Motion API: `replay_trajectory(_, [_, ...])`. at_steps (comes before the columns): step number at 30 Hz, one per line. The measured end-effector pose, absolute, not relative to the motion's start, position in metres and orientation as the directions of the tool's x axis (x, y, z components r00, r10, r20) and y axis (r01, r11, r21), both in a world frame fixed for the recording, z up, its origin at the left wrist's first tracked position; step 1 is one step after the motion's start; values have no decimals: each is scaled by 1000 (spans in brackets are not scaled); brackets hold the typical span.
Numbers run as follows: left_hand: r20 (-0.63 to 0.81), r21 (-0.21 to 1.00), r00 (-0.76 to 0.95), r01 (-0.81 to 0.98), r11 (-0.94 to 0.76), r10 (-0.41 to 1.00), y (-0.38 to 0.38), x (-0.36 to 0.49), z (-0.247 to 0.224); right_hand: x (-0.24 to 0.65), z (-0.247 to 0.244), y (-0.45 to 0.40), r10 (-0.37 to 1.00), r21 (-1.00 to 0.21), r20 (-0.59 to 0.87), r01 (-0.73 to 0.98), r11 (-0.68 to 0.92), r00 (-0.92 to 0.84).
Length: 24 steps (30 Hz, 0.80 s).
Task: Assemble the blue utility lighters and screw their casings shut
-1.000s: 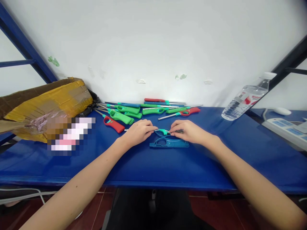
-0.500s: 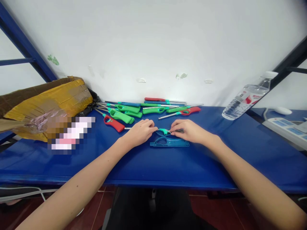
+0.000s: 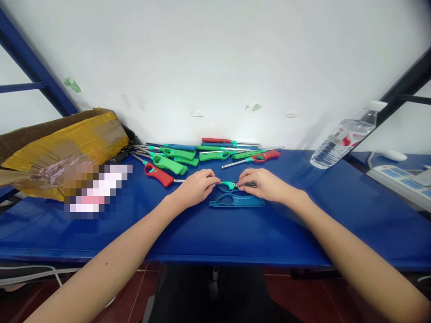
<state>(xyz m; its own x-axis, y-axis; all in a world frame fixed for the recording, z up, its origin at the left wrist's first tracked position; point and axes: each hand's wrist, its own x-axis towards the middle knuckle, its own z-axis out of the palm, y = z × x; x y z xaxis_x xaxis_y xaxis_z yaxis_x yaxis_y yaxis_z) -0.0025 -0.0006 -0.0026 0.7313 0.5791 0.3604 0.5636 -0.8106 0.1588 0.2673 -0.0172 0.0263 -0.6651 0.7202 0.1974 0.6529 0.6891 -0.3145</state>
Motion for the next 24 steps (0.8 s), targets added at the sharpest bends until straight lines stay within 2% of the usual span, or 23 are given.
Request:
replay_trajectory(9, [344,135,731,582,-802,589,-4,3,-2,268,26,-17,723,-317,209,654,687,-658])
replay_trajectory(16, [367,200,714,565,-800,596,-7,4,-1,268,28,-17,759,-339,199,683,646,-619])
replay_trajectory(24, [369,231,709,556,-798,601,-7,4,-1,267,28,-18,731,-340,196,653,676,-654])
